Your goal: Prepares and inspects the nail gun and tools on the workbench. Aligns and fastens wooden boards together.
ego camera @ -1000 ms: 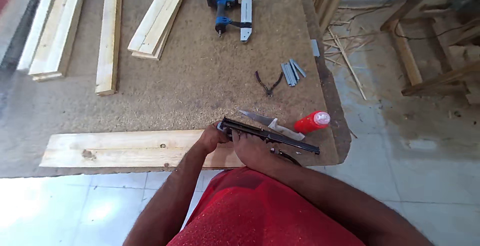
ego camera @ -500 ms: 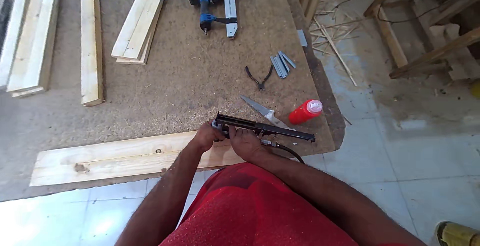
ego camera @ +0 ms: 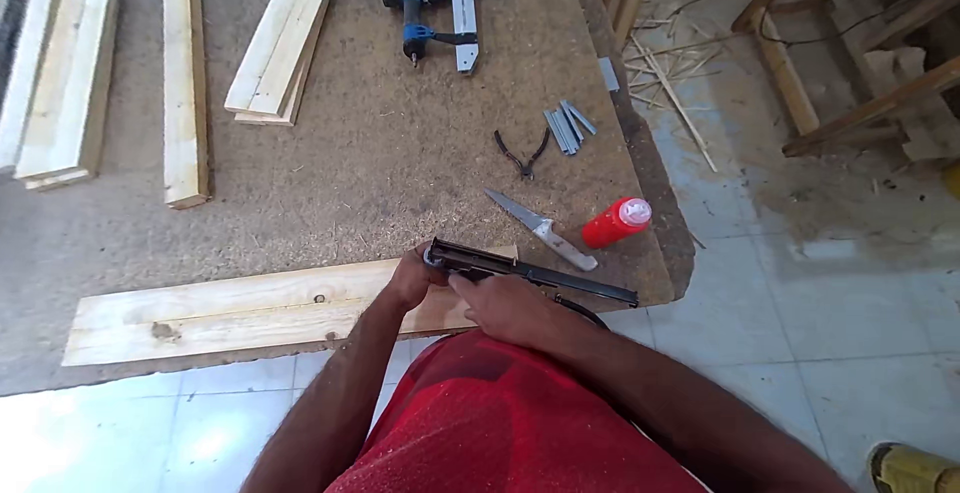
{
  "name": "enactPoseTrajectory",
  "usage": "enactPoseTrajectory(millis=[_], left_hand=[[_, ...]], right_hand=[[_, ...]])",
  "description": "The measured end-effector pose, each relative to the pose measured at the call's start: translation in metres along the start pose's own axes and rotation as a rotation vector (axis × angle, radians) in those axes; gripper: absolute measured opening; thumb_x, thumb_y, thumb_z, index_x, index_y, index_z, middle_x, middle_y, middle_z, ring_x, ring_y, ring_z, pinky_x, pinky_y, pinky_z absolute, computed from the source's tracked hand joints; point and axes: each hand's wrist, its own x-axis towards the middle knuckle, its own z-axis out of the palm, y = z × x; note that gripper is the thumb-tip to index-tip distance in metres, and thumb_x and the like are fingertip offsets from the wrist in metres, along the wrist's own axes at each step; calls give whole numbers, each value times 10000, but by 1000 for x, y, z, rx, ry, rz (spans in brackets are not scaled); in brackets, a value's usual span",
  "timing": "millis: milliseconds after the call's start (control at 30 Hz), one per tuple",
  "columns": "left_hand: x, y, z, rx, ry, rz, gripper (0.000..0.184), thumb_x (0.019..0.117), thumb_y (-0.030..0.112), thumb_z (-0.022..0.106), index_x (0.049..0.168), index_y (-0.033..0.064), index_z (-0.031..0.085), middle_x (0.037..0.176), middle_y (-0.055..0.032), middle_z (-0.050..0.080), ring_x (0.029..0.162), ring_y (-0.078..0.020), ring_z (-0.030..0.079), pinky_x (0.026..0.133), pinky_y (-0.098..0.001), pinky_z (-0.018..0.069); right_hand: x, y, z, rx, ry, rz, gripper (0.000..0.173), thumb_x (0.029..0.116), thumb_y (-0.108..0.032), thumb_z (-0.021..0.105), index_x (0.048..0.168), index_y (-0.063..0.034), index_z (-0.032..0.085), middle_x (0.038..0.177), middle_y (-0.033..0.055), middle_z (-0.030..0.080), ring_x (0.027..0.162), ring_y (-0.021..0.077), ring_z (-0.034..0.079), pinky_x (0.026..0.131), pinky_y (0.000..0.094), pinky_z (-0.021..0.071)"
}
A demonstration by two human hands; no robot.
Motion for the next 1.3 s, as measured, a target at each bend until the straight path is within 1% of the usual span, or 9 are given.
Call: enactPoseTrajectory(millis=[67,133,300,467,567,667,800,933,1300], left_hand=[[0,-9,-3,30,-13,33,531,582,-159,706,1088,1,684,1009,-145,748,911,-233,723,798,-434,615],[-3,-13,-5,83,-31,58,566,574,-158,732,1112,16,689,1019,-138,747,923,-232,722,790,-431,619],[-2,-13,-9,87,-61,58,571,573,-158,738,1109,33,688,980,-121,736,878,-211,709,747,-401,608],[0,-15,-11,98,-86,86,555,552,-131,742,1078,41,701,970,-108,738,888,-207,709,760,-409,606],[-1,-17,-13,82,-81,86,564,548,-131,746,1082,46,701,970,-113,738,886,-211,709,752,-406,606],[0,-17,-14,62,-82,84,556,557,-150,746,1075,49,705,973,-111,739,888,-208,709,755,-403,607],[-1,-15,-14,90,-82,72,556,568,-141,752,1086,58,709,987,-100,740,898,-201,710,761,-407,609],[-3,-10,-13,127,-86,50,554,600,-130,744,1119,59,705,1014,-96,753,908,-196,726,764,-407,620],[-1,-9,-13,151,-112,40,519,614,-137,735,1094,57,707,996,-104,745,893,-200,717,734,-405,612]], right_hand=[[-20,12,-21,174,255,16,257,1053,-315,543,1190,-190,721,855,70,729,775,262,723,684,538,602],[-18,46,-46,143,350,297,307,1068,-308,524,1214,-103,699,956,148,734,857,340,730,743,587,593],[23,115,-39,-116,-199,661,233,929,-160,678,996,62,651,1055,271,669,997,445,677,795,651,542],[39,125,-10,-237,-206,754,192,975,-119,588,1037,51,651,1077,273,685,1005,451,690,781,638,547],[34,133,-6,-269,-181,705,201,909,-163,673,979,26,659,1010,240,694,949,428,697,753,622,548],[12,130,-17,-90,-26,615,408,936,-330,670,1167,2,622,1075,222,673,985,405,687,808,627,561],[-77,68,-75,73,161,473,372,996,-354,628,1271,-111,564,822,116,651,683,307,663,569,559,554],[-144,40,-78,-63,203,199,566,989,-671,454,1177,-199,702,790,-28,662,638,148,642,523,415,545],[-139,8,-72,-316,59,242,523,1023,-574,402,1158,-189,728,824,4,700,682,198,693,541,406,553]])
